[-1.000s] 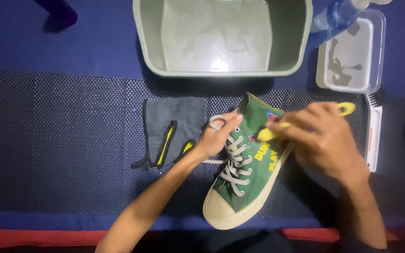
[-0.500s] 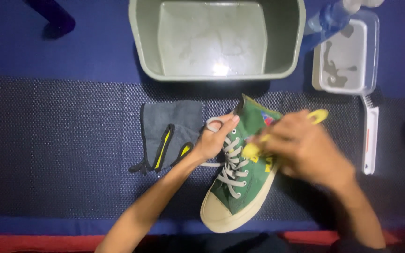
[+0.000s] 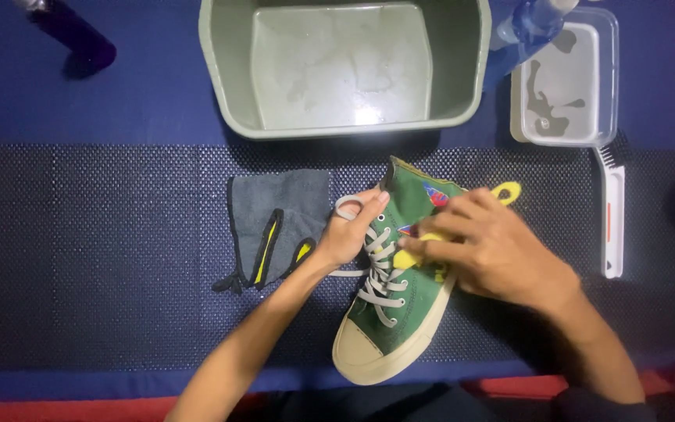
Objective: The person scrubs a green high-top sneaker with a yellow brush, then wipes it with a gray cloth. The person repeats the scrubbing and wiping steps on the same shoe multiple times.
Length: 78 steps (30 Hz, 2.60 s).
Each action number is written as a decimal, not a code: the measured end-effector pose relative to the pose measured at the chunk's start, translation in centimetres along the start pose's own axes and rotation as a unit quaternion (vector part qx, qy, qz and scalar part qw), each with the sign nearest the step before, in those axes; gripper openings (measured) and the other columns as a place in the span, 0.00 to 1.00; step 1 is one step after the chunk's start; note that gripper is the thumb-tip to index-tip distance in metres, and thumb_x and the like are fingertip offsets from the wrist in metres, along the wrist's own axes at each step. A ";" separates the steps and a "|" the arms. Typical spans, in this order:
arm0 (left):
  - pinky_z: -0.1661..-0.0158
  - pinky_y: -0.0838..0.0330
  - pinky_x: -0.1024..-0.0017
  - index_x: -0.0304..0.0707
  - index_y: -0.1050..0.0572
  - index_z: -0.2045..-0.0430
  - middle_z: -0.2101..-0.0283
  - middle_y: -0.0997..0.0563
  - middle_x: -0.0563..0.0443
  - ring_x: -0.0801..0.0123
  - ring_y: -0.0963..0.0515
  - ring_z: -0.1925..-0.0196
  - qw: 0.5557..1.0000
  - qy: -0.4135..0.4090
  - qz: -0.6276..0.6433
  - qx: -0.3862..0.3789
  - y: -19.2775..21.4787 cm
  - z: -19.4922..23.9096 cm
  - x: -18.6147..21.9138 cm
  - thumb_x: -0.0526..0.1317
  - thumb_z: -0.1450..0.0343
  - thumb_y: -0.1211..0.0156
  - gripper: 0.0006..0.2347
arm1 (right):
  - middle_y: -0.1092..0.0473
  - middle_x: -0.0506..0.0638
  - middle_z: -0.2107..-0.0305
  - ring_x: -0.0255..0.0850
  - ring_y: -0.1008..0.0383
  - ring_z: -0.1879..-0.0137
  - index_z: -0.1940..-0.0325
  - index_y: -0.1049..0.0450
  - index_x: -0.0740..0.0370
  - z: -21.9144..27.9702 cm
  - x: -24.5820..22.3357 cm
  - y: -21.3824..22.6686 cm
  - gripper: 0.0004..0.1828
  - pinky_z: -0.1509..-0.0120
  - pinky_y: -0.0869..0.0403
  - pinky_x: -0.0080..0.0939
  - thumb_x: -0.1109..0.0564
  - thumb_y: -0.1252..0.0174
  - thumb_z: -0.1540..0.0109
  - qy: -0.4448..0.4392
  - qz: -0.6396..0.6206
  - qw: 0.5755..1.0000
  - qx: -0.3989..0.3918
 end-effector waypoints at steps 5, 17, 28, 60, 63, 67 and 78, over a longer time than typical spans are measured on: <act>0.71 0.47 0.83 0.51 0.38 0.81 0.76 0.40 0.69 0.88 0.41 0.72 1.000 0.003 0.015 -0.005 -0.3 0.1 0.5 0.42 0.21 0.52 0.15 | 0.23 0.47 0.56 0.47 0.30 0.54 0.47 0.22 0.52 0.8 0.8 0.1 0.21 0.52 0.34 0.52 0.61 0.33 0.45 -0.030 0.037 0.999 -0.022; 0.68 0.44 0.79 0.53 0.38 0.83 0.78 0.40 0.68 0.85 0.41 0.73 0.999 0.002 -0.034 -0.010 -0.4 0.3 1.3 0.44 0.21 0.53 0.16 | 0.25 0.36 0.56 0.40 0.31 0.56 0.41 0.25 0.34 3.0 2.3 1.8 0.28 0.47 0.35 0.48 0.51 0.34 0.46 -0.093 0.181 0.973 -0.106; 0.35 0.35 0.74 0.37 0.25 0.61 0.55 0.25 0.54 0.74 0.26 0.48 0.996 0.039 -0.066 0.034 0.7 0.1 -2.0 0.46 0.24 0.48 0.11 | 0.23 0.40 0.59 0.43 0.27 0.52 0.53 0.18 0.45 1.7 0.8 1.9 0.22 0.45 0.33 0.53 0.64 0.35 0.50 -0.061 -0.014 0.992 -0.105; 0.33 0.37 0.73 0.28 0.21 0.52 0.43 0.20 0.39 0.64 0.23 0.39 0.988 0.082 -0.082 0.099 0.8 -0.4 -2.1 0.47 0.27 0.45 0.19 | 0.24 0.44 0.61 0.46 0.29 0.59 0.53 0.17 0.49 -0.8 -0.2 1.9 0.17 0.57 0.36 0.51 0.61 0.41 0.45 -0.012 -0.091 0.995 -0.051; 0.47 0.31 0.76 0.49 0.30 0.84 0.75 0.29 0.67 0.82 0.30 0.67 0.994 0.013 -0.095 0.049 0.5 0.9 -1.9 0.46 0.23 0.47 0.16 | 0.24 0.44 0.57 0.48 0.28 0.50 0.48 0.19 0.49 -0.3 -0.7 0.9 0.26 0.49 0.34 0.55 0.62 0.41 0.50 0.010 -0.130 0.988 -0.084; 0.30 0.43 0.70 0.28 0.24 0.47 0.35 0.29 0.31 0.55 0.31 0.30 0.988 0.097 -0.097 0.073 0.8 -0.6 -1.9 0.50 0.27 0.47 0.22 | 0.25 0.44 0.60 0.46 0.29 0.57 0.50 0.19 0.49 -0.8 -0.3 1.9 0.16 0.54 0.36 0.51 0.59 0.45 0.39 0.001 -0.102 0.994 -0.047; 0.49 0.26 0.77 0.31 0.19 0.55 0.54 0.16 0.50 0.73 0.20 0.52 0.997 0.052 -0.048 0.010 -0.4 0.3 0.4 0.43 0.23 0.50 0.15 | 0.23 0.45 0.58 0.48 0.27 0.52 0.64 0.17 0.49 1.6 0.6 2.9 0.22 0.52 0.33 0.52 0.65 0.38 0.60 -0.032 -0.136 0.985 -0.104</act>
Point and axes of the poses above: each hand's wrist, its own z-axis away from the middle knuckle, its own y-axis out of the back of the hand, x = y × z, the point moved 3 cm from there along -z, towards the middle knuckle
